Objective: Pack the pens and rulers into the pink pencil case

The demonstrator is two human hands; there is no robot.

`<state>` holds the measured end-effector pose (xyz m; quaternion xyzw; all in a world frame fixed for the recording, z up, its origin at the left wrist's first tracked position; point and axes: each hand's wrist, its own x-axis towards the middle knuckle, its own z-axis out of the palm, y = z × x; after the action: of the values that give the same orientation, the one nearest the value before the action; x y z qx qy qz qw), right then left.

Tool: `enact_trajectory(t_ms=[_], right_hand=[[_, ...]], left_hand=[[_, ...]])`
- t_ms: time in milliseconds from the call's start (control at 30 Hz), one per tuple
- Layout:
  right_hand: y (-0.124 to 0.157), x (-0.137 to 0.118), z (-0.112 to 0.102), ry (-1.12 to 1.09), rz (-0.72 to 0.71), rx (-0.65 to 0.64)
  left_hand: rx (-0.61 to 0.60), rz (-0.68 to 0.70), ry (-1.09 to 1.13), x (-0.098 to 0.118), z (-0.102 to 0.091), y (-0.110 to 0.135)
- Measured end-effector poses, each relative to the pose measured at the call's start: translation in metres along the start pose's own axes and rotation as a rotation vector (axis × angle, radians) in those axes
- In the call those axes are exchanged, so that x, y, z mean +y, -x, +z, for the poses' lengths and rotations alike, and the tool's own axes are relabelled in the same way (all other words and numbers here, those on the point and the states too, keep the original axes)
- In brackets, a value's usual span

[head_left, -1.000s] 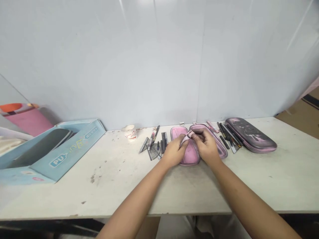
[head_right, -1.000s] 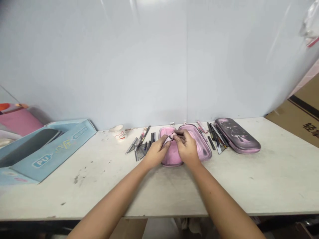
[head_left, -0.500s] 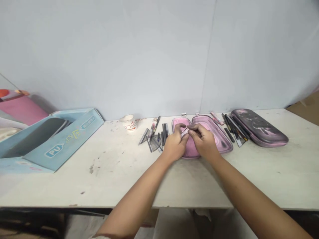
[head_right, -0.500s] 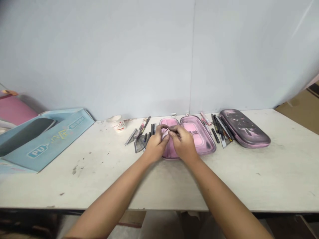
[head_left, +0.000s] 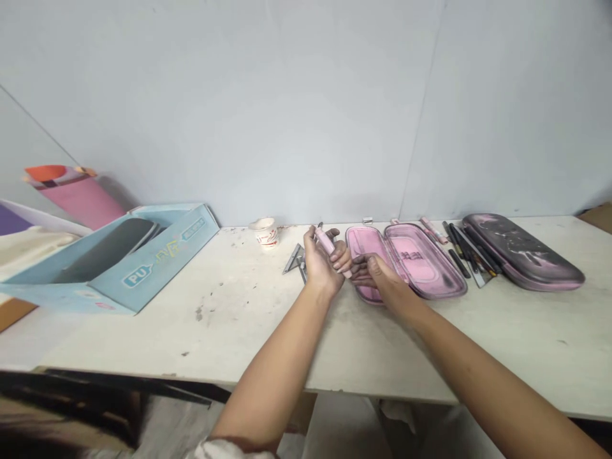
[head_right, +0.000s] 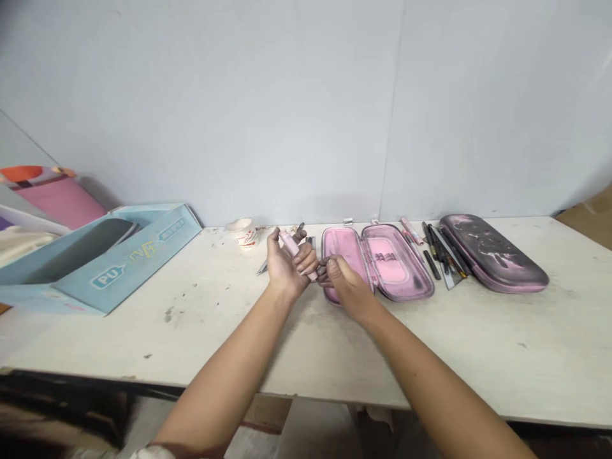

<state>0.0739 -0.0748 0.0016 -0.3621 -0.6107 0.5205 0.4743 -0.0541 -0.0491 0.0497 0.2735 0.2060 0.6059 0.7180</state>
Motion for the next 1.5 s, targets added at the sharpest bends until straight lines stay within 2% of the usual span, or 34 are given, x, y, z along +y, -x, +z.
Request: enact_trajectory(t_ms=[167,300,467,533,567,667,733,867,933,1100,1167,1300,1400,1500], right_hand=[[0.004,-0.005,0.009,-0.075,0.083,-0.079],[0.002,-0.004,0.01,-0.214,0.095,-0.107],[0.001,-0.001,0.01,-0.215,0.087,-0.117],[0.0,-0.003,0.008,-0.118,0.053,-0.071],[0.0,-0.005,0.006,-0.044,0.015,-0.009],[-0.002,-0.009,-0.003,0.158,-0.161,0.224],[-0.004,-0.01,-0.011,0.233,-0.251,0.303],[-0.005,-0.01,-0.022,0.314,-0.314,0.344],[-0.005,-0.011,-0.024,0.296,-0.311,0.307],[-0.003,-0.015,-0.021,0.077,-0.185,0.189],[-0.002,-0.018,-0.021,0.035,-0.175,0.219],[0.0,-0.024,-0.021,0.061,-0.282,0.342],[0.002,-0.027,-0.021,0.062,-0.276,0.383],[0.003,-0.027,-0.02,0.064,-0.26,0.414]], left_hand=[[0.024,-0.003,0.094,0.006,-0.003,0.002],[0.065,-0.007,0.107,0.004,-0.002,0.003],[0.071,-0.021,0.107,0.004,-0.003,0.002],[0.064,-0.017,0.072,0.002,-0.003,0.001],[0.062,-0.022,0.022,-0.001,-0.003,0.001],[0.034,-0.059,-0.245,-0.013,-0.002,0.003],[-0.001,-0.067,-0.409,-0.023,-0.001,0.005],[-0.067,-0.066,-0.552,-0.036,0.001,0.01],[-0.087,-0.094,-0.545,-0.037,0.001,0.012],[-0.127,-0.145,-0.434,-0.037,0.001,0.016],[-0.159,-0.169,-0.447,-0.037,0.003,0.018],[-0.21,-0.218,-0.512,-0.037,0.012,0.021],[-0.151,-0.161,-0.593,-0.038,0.016,0.023],[-0.122,-0.138,-0.635,-0.042,0.013,0.02]])
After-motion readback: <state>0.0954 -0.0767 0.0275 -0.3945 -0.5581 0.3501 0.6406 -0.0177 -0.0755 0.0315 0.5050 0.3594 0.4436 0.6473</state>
